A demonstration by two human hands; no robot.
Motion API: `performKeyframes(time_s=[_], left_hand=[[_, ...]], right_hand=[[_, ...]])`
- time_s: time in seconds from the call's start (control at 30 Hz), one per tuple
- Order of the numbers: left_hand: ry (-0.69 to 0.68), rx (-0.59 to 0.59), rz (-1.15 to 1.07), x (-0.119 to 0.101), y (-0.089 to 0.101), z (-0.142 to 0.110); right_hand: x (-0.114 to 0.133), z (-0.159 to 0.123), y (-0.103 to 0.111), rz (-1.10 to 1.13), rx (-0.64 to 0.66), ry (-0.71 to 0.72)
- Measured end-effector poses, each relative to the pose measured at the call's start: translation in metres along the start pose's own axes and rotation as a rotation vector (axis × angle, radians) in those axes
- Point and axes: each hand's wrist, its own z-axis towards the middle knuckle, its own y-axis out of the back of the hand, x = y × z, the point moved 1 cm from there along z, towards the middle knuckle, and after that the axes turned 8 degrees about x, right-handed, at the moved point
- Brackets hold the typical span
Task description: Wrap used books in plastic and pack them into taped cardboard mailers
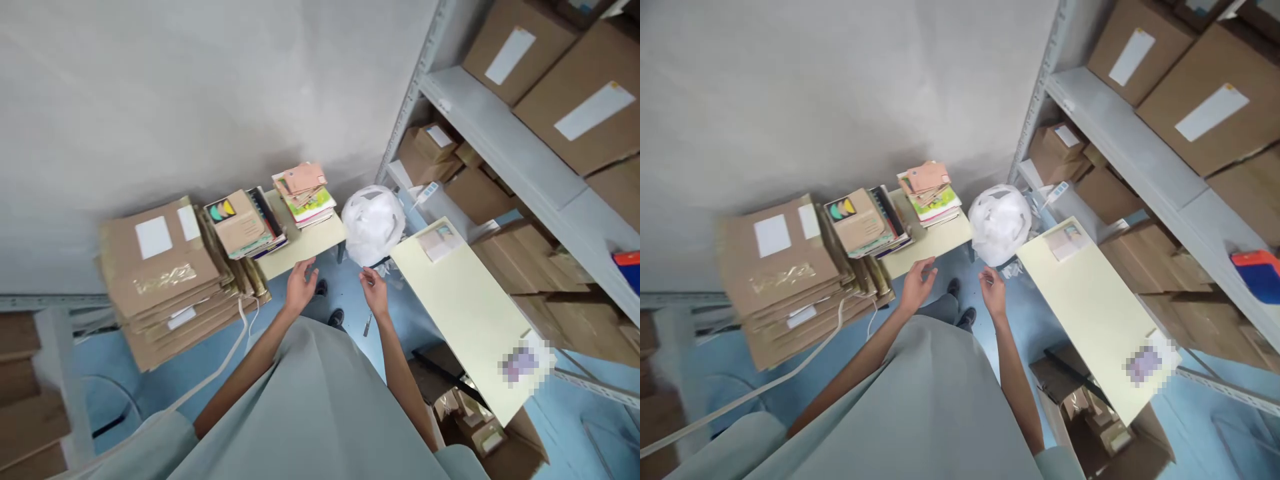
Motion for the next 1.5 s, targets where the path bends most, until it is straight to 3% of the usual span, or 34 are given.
performKeyframes(time_s=[0.17, 0.3, 0.57, 0.7, 0.87, 1.1, 1.33, 1.5], left_hand=[[0.123, -0.278, 0.161, 0.04, 0.081, -0.026], [0.257, -0.354, 0.263, 0.078, 0.145, -0.041], [0.41, -0.148, 0.361, 0.145, 0.256, -0.063], [0.294, 0.043, 0.479, 0.171, 0.295, -0.056], [0.145, 0.195, 0.581, 0.193, 0.313, -0.031], [0.115, 0.355, 0.588, 0.202, 0.311, -0.026], [0.067, 0.274, 0.592, 0.189, 0.307, -0.042], [0.06, 0.226, 0.603, 0.17, 0.324, -0.053]], right_hand=[[0.016, -0.023, -0.048, -0.031, 0.15, -0.002], [0.028, -0.038, -0.082, -0.058, 0.217, -0.02], [0.06, -0.079, -0.164, -0.094, 0.219, -0.043], [0.076, -0.104, -0.212, -0.06, 0.285, -0.032], [0.083, -0.137, -0.248, -0.068, 0.315, -0.038], [0.078, -0.176, -0.255, -0.099, 0.25, -0.072], [0.084, -0.184, -0.263, -0.108, 0.232, -0.065], [0.099, -0.177, -0.271, -0.102, 0.238, -0.013]])
